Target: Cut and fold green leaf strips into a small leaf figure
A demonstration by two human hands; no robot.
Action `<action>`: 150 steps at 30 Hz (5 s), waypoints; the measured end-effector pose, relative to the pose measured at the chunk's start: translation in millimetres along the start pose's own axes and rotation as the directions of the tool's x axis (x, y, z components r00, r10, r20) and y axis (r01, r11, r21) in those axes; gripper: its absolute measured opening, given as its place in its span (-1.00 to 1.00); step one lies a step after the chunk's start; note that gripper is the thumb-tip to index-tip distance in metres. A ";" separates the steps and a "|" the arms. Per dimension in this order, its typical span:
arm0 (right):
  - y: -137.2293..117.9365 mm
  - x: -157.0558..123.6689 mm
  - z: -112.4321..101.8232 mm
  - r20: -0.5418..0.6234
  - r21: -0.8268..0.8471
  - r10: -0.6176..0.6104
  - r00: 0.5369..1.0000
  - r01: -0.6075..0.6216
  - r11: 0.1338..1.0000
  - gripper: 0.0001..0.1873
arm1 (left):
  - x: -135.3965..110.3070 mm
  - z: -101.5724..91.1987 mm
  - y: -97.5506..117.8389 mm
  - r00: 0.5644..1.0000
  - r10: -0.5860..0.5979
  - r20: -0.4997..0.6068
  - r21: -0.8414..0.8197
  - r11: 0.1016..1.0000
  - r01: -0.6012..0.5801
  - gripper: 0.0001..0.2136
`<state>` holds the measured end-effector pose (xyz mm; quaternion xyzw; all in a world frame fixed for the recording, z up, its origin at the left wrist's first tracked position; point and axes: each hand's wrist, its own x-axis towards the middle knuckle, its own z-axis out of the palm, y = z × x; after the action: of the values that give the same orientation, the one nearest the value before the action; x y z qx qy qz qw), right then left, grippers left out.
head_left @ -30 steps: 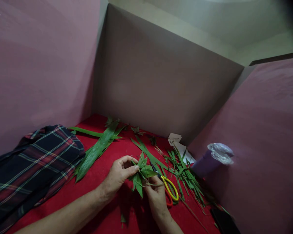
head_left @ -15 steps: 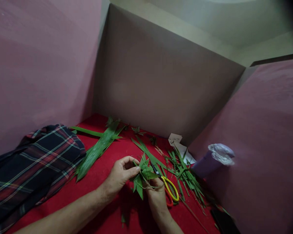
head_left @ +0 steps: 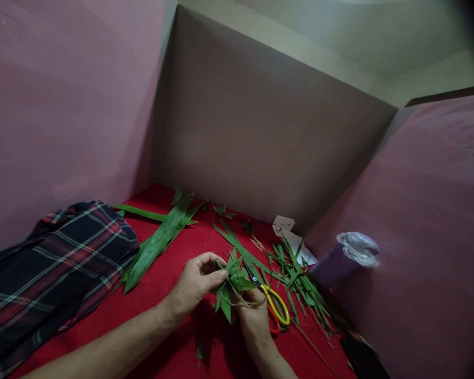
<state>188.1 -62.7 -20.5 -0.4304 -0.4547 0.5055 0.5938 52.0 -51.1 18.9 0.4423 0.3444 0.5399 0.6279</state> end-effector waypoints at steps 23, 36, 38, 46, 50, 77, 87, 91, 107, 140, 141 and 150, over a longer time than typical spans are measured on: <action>-2.5 0.4 1.4 0.001 -0.010 0.013 1.000 -0.013 1.000 -0.74 | -0.8 0.6 2.0 1.000 0.008 -0.010 0.014 1.000 -0.008 -0.80; 11.8 5.1 -9.6 0.059 -0.204 -0.116 0.991 0.126 0.971 -0.80 | -9.8 -1.5 26.9 0.978 0.209 -0.020 0.101 0.973 -0.206 -0.83; 13.7 4.5 -12.1 0.086 -0.260 -0.153 0.984 0.171 0.950 -0.86 | -13.1 -2.2 31.7 0.965 0.262 -0.010 0.164 0.952 -0.257 -0.85; 4.4 1.2 -13.9 0.203 -0.483 -0.279 0.939 0.343 0.806 -0.95 | -16.0 -4.0 35.0 0.923 0.384 -0.019 0.385 0.855 -0.348 -0.88; 2.1 2.6 -10.8 0.097 -0.250 -0.109 0.989 0.130 0.959 -0.72 | -12.1 -6.3 32.4 0.927 0.370 -0.054 0.363 0.872 -0.327 -0.87; -25.3 18.2 -16.2 -0.131 0.122 -0.042 0.990 0.058 0.991 -0.68 | 5.9 -10.1 12.9 0.994 -0.048 -0.095 0.104 0.993 0.058 -0.80; -26.3 5.7 -8.1 -0.010 0.051 0.002 1.000 -0.002 0.999 -0.75 | 7.4 -12.8 16.7 0.989 -0.115 -0.089 -0.030 0.993 0.113 -0.83; -24.4 3.9 -7.0 0.002 0.029 0.031 1.000 -0.031 0.999 -0.76 | 7.9 -16.5 15.4 0.988 -0.137 -0.076 -0.065 0.989 0.132 -0.83; -25.9 0.6 -8.4 0.197 0.026 0.209 0.958 -0.218 0.976 -0.78 | 6.0 -14.0 17.4 0.970 -0.244 -0.007 -0.103 0.965 0.242 -0.90; -48.0 -13.3 3.1 0.190 0.063 0.292 0.937 -0.308 0.949 -0.76 | 8.6 -13.4 8.8 0.925 -0.361 0.122 -0.215 0.900 0.379 -0.80; -48.2 -13.5 2.5 0.194 0.053 0.298 0.935 -0.313 0.948 -0.76 | 8.1 -12.7 9.9 0.925 -0.358 0.125 -0.198 0.905 0.377 -0.80; -41.5 -15.3 -1.2 0.309 0.092 0.270 0.912 -0.312 0.946 -0.70 | 4.2 -11.5 13.2 0.933 -0.303 0.192 -0.117 0.937 0.328 -0.82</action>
<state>196.8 -82.8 17.9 -0.3714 -0.4317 0.6769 0.4664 37.4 -44.5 27.0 0.3784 0.3151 0.4157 0.7647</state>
